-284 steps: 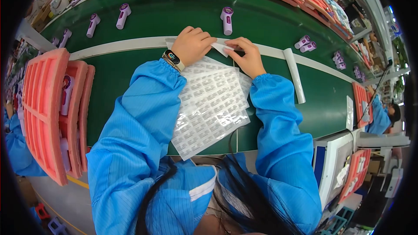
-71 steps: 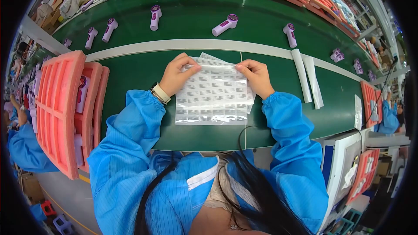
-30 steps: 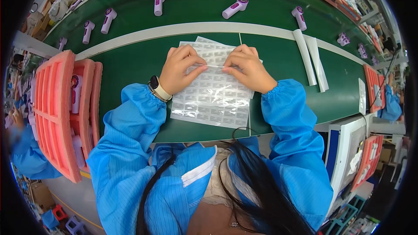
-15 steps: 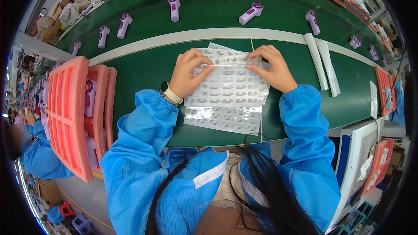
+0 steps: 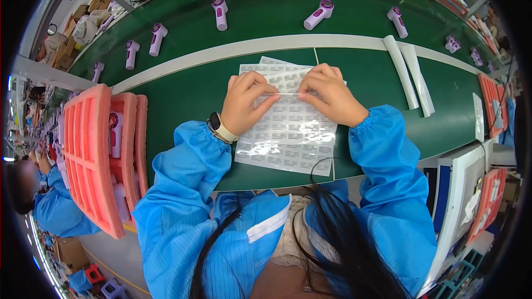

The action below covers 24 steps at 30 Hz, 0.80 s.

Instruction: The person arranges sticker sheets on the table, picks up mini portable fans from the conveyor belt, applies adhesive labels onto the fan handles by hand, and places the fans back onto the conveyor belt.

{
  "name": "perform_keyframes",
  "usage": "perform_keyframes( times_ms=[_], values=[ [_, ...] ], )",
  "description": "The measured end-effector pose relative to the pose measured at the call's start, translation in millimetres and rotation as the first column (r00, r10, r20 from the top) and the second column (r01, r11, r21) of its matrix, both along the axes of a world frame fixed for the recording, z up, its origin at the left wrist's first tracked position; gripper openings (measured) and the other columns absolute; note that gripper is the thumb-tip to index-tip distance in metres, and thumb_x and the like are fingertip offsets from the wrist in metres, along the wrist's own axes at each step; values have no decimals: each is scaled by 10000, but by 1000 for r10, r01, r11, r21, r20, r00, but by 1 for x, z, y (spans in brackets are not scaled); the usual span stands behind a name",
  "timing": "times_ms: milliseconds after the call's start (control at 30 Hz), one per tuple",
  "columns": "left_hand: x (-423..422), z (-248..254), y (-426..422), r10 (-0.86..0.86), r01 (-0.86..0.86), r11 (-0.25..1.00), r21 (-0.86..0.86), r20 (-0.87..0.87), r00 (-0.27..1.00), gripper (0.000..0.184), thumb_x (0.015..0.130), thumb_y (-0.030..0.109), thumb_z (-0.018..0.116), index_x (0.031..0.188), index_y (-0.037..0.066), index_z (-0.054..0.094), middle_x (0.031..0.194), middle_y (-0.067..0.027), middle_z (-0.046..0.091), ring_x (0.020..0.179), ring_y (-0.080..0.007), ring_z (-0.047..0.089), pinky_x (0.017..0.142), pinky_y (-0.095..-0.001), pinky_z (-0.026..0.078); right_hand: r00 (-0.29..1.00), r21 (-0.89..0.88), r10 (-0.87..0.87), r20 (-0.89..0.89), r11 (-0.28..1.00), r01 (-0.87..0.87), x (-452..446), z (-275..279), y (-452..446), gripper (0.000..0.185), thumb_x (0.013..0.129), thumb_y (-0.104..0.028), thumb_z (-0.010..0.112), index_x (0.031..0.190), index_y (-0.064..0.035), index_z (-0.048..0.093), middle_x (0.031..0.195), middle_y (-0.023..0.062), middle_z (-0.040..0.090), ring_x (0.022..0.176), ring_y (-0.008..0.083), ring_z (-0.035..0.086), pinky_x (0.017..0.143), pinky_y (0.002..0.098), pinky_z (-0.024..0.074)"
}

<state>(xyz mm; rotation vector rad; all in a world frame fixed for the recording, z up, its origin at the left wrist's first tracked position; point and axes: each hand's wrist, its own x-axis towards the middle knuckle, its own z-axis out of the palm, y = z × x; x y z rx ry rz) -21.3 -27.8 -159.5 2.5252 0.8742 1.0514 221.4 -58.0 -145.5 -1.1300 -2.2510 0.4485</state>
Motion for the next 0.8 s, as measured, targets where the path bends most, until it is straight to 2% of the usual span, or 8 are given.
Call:
perform_keyframes(
  times_ms=[200,300,400,500,700,800],
  values=[
    [-1,-1,1,-9,9,1000,-10,-1,1000,110,768,154,736,856,110,686,843,-14,550,802,-187,519,737,-320,330,997,-25,-38,-60,999,37,2,-1,0,130,829,-224,690,882,-108,663,883,-4,636,992,219,507,910,367,328],
    [-3,0,2,11,-10,998,-58,8,1000,106,780,146,728,861,94,681,846,-17,555,816,-190,528,755,-320,342,997,50,-42,-62,998,45,3,1,1,149,814,-225,708,919,-124,683,901,-5,642,991,211,509,898,362,343],
    [-5,-4,6,35,-28,989,-143,46,998,104,806,125,710,865,51,666,864,-37,554,837,-187,537,779,-305,376,998,127,-37,-55,991,44,5,-1,2,188,805,-223,716,970,-135,695,927,3,643,980,209,512,887,357,352],
    [-9,-10,11,47,-2,954,-301,143,989,113,832,104,688,870,8,642,886,-61,543,851,-179,535,790,-280,405,995,164,-80,-60,983,89,8,2,3,207,803,-212,716,997,-139,703,957,12,644,976,211,514,880,352,357],
    [-14,-11,15,87,9,920,-392,228,970,103,859,84,659,883,-11,625,907,-68,529,856,-162,522,790,-261,408,971,198,-204,-127,954,227,35,2,15,146,805,-161,706,947,-128,705,964,4,643,985,217,517,881,347,361],
    [-12,-14,16,112,2,920,-393,267,957,122,830,128,692,873,19,657,868,-77,563,819,-208,561,747,-301,435,969,174,-211,-125,957,231,41,4,16,93,810,-145,699,897,-115,687,956,-4,636,996,218,513,904,352,360]
  ],
)
